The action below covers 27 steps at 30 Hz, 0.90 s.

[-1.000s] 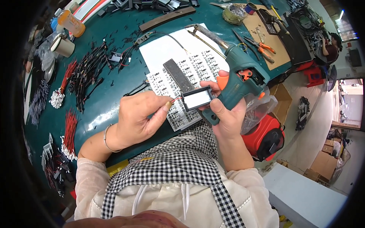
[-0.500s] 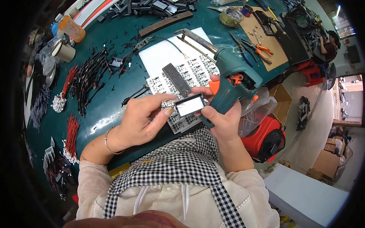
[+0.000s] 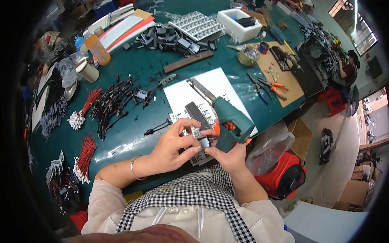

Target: The person solders wires to electronic components on an LED strip at a production workbench. This is done by hand using a soldering gun, tweezers, and pliers.

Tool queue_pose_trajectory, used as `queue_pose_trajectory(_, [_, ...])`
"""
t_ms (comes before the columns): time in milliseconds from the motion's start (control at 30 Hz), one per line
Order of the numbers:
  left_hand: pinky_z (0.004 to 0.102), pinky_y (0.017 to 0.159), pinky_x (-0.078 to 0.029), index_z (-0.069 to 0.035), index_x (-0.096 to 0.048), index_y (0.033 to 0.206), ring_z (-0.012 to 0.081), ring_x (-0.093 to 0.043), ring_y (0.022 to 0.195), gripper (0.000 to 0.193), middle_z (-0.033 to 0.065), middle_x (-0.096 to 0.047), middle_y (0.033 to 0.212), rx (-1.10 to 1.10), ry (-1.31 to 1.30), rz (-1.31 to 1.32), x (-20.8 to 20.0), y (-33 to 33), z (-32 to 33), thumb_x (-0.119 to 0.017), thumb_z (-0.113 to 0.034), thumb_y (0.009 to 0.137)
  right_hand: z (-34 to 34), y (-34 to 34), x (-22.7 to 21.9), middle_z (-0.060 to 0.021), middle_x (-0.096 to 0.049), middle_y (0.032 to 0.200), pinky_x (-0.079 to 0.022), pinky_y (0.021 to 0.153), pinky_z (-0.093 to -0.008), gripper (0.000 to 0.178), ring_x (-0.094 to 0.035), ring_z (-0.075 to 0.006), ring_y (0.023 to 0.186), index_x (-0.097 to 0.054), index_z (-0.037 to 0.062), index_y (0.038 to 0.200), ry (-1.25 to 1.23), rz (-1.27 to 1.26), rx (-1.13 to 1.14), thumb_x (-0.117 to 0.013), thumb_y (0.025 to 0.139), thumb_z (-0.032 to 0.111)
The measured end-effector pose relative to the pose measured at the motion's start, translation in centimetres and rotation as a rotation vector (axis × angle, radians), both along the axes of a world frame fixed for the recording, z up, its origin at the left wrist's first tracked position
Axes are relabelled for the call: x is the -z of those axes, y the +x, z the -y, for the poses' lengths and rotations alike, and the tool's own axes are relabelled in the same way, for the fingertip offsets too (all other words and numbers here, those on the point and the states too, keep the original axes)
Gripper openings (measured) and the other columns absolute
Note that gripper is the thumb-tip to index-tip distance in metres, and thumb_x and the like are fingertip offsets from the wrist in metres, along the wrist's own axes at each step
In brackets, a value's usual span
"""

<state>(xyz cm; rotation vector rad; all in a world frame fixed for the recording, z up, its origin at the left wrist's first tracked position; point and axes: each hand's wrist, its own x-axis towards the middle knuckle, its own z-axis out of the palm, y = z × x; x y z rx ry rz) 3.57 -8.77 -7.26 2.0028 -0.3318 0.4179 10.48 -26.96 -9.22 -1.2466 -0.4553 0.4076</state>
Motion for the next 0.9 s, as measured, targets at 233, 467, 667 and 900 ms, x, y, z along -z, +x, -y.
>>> queue_pose_trajectory(233, [0.0333,0.081,-0.042,-0.008,-0.067,0.089,0.0159,-0.061,0.084,0.009,0.0022,-0.066,0.078,0.041,-0.090,0.095,-1.7,-1.0,-0.7,-0.067,-0.009,0.079,-0.2,-0.8,0.4,-0.0189,-0.061,0.110,-0.052,0.071,-0.0253,0.055,-0.063,-0.0193,0.093,-0.046,-0.0030,0.120,-0.040,0.126,-0.011,-0.073,0.072,-0.004])
queue_pose_trajectory(467, [0.0269,0.054,-0.047,0.001,-0.063,0.082,0.0113,-0.060,0.060,0.010,0.0076,-0.063,0.064,-0.202,-0.115,-0.483,0.7,0.6,-5.9,-0.063,-0.008,0.081,2.9,-0.5,-0.1,-0.0234,-0.063,0.095,-0.054,0.065,-0.0298,0.067,-0.064,-0.0219,0.070,-0.036,-0.0088,0.129,-0.076,0.016,-0.023,-0.074,0.078,0.014])
queue_pose_trajectory(667, [0.0297,0.054,-0.048,0.001,-0.065,0.077,0.0172,-0.061,0.055,0.015,0.0107,-0.062,0.061,-0.381,0.024,-0.491,5.2,1.7,-8.0,-0.064,-0.013,0.076,4.8,-0.9,-0.1,-0.0263,-0.049,0.122,-0.054,0.051,-0.0357,0.073,-0.061,-0.0233,0.062,-0.033,-0.0155,0.128,-0.039,-0.099,-0.166,-0.071,0.081,0.024])
queue_pose_trajectory(900, [0.0225,0.049,-0.040,0.002,-0.063,0.076,0.0037,-0.047,0.053,0.012,0.0004,-0.055,0.057,-0.438,-0.027,-0.512,5.8,2.0,-8.0,-0.066,-0.010,0.078,4.0,-0.6,-0.3,-0.0279,-0.045,0.125,-0.053,0.049,-0.0345,0.077,-0.057,-0.0210,0.061,-0.029,-0.0182,0.127,-0.080,-0.188,-0.159,-0.072,0.080,0.025])
